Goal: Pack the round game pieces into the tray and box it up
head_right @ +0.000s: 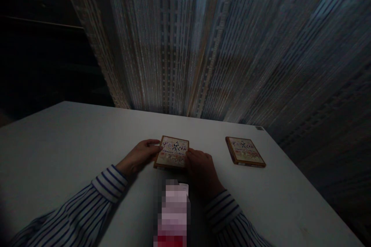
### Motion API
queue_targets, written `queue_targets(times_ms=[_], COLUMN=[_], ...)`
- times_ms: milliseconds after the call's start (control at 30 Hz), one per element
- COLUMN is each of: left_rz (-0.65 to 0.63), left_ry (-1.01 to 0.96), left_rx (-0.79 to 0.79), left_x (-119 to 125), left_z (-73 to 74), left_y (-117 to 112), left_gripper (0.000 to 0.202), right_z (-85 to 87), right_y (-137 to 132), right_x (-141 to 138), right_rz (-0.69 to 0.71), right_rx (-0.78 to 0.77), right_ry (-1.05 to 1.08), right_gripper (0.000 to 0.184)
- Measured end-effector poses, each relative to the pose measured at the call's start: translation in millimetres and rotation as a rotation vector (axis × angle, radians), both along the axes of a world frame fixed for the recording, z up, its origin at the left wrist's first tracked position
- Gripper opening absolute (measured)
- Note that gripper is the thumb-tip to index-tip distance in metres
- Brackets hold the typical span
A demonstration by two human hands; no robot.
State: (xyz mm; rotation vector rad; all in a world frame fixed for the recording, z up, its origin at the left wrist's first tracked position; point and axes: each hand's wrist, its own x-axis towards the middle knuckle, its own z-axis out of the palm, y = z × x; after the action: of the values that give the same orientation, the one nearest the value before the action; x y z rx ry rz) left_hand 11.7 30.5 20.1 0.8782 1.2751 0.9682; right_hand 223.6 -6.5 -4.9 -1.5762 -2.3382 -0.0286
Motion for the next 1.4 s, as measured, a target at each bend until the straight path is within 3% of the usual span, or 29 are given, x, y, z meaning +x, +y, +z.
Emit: queue_targets(times_ms=[367,767,1167,1400], left_rz=[0.014,0.008,0.017,0.021], left_ry=[-0.019,-0.064,-0.187,-0.230], left_rx=[-0.023,-0.042,-0.040,-0.044], left_x=[0.9,-1.0,-1.6,-1.5], left_z=[4.0,4.2,1.3,1.1], left_y=[-2.6,-4.0,-2.2,-2.1], left_gripper=[0.043,0.049,0.046,0.041], right_z=[7.9,3.1,11.7,13.3], right_y=[-3.7,-5.6,-4.2,-1.4], right_x=[-1.1,2.4,-4.4,-10.0], right_rz=[0.006,-0.206,-0.231,-0.222], right_rx=[0.029,-0.039,-0.147,-0.288], right_ry=[0.071,0.428,0.743,1.002], right_gripper=[0.029,0.034,0.034,0.035])
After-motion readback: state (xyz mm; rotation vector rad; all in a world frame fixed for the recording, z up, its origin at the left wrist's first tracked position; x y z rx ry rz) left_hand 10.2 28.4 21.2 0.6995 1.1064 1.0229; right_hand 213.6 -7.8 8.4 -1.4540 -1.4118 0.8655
